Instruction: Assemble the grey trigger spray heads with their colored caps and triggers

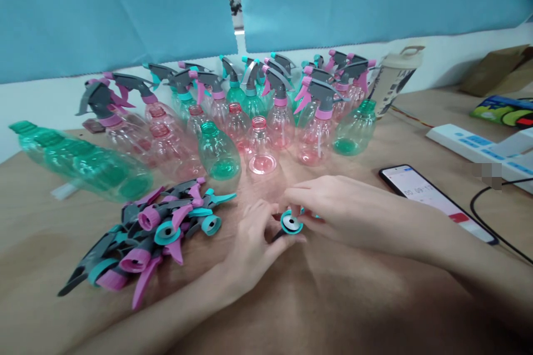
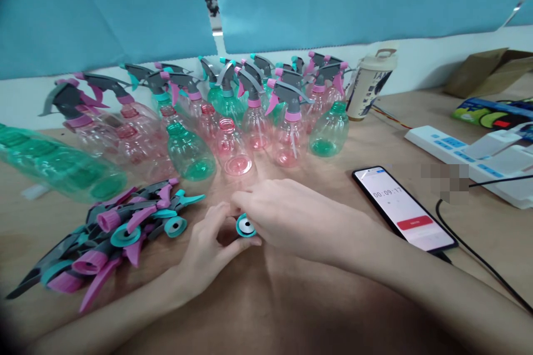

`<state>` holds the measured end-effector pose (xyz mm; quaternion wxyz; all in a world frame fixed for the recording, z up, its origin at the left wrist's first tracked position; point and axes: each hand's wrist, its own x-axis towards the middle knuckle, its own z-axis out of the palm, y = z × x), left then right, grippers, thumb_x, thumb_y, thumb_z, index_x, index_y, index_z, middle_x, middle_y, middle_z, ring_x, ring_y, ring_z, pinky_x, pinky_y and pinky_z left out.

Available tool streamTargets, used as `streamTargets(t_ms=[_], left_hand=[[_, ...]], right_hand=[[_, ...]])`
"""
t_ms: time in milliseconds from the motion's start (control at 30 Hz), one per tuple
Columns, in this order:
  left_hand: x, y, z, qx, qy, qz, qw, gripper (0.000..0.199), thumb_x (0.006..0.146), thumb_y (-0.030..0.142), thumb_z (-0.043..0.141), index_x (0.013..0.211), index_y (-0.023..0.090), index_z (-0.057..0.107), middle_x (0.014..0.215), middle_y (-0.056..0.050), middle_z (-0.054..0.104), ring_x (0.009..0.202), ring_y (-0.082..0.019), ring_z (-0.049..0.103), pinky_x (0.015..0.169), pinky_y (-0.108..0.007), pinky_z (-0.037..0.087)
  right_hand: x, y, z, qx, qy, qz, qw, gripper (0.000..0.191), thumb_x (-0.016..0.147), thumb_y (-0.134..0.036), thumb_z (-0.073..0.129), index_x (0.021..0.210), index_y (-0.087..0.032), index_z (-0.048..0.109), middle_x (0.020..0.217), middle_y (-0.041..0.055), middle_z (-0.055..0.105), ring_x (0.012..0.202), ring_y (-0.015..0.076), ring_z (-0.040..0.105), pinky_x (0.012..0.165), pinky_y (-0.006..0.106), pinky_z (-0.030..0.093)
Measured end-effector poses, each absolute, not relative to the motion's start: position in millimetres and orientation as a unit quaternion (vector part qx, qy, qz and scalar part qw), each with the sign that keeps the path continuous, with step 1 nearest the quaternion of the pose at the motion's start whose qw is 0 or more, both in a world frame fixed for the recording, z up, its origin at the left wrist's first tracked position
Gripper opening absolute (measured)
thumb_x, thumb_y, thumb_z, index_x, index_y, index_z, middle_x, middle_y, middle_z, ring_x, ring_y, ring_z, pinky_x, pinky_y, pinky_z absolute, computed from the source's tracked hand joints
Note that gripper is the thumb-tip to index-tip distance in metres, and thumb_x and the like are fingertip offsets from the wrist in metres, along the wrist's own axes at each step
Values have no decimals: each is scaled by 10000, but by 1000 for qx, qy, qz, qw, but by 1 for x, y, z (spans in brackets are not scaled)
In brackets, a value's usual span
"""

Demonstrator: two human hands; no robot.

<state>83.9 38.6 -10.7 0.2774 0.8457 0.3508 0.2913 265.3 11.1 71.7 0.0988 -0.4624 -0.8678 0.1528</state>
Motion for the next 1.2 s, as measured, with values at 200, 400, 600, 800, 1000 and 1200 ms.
streamTargets(t_ms=[200,400,600,800,1000,1200], left_hand=[[84,39,-10,848,343,302,268,293,728,393,712,864,190,551,719,20,622,695,-166,526,641,-282,399],[82,38,-12,851,336,310,257,289,750,427,679,899,204,571,722,17,638,712,-176,551,639,-289,414],[81,40,-13,849,351,305,252,268,777,436,643,867,195,566,776,-11,631,715,-182,554,628,-298,428],[84,43,-14,850,361,292,249,289,777,446,632,866,184,549,777,-16,628,701,-180,565,633,-310,442],[91,46,-14,854,339,295,264,264,750,387,667,836,183,523,798,-12,629,723,-175,583,614,-285,449],[94,45,-10,848,338,292,287,230,762,344,670,864,181,544,785,-2,628,706,-163,577,624,-279,449]], right_hand=[[263,7,74,-464,-862,181,94,89,855,-116,471,859,-182,529,830,4,621,712,139,561,557,252,312],[261,7,68,-472,-862,146,112,69,820,-119,508,827,-173,467,769,-9,591,566,98,496,465,243,220],[258,4,62,-455,-873,129,118,166,776,-24,479,838,-172,437,767,-17,568,591,96,478,472,244,214],[259,5,60,-437,-886,88,131,199,751,-23,486,854,-173,408,760,-14,552,582,104,445,465,244,216],[262,2,61,-445,-883,100,111,191,769,-22,435,889,-168,407,721,-9,561,550,108,451,459,246,231],[264,3,59,-443,-878,106,146,267,761,-45,448,1000,-147,388,768,6,571,577,117,470,472,241,248]])
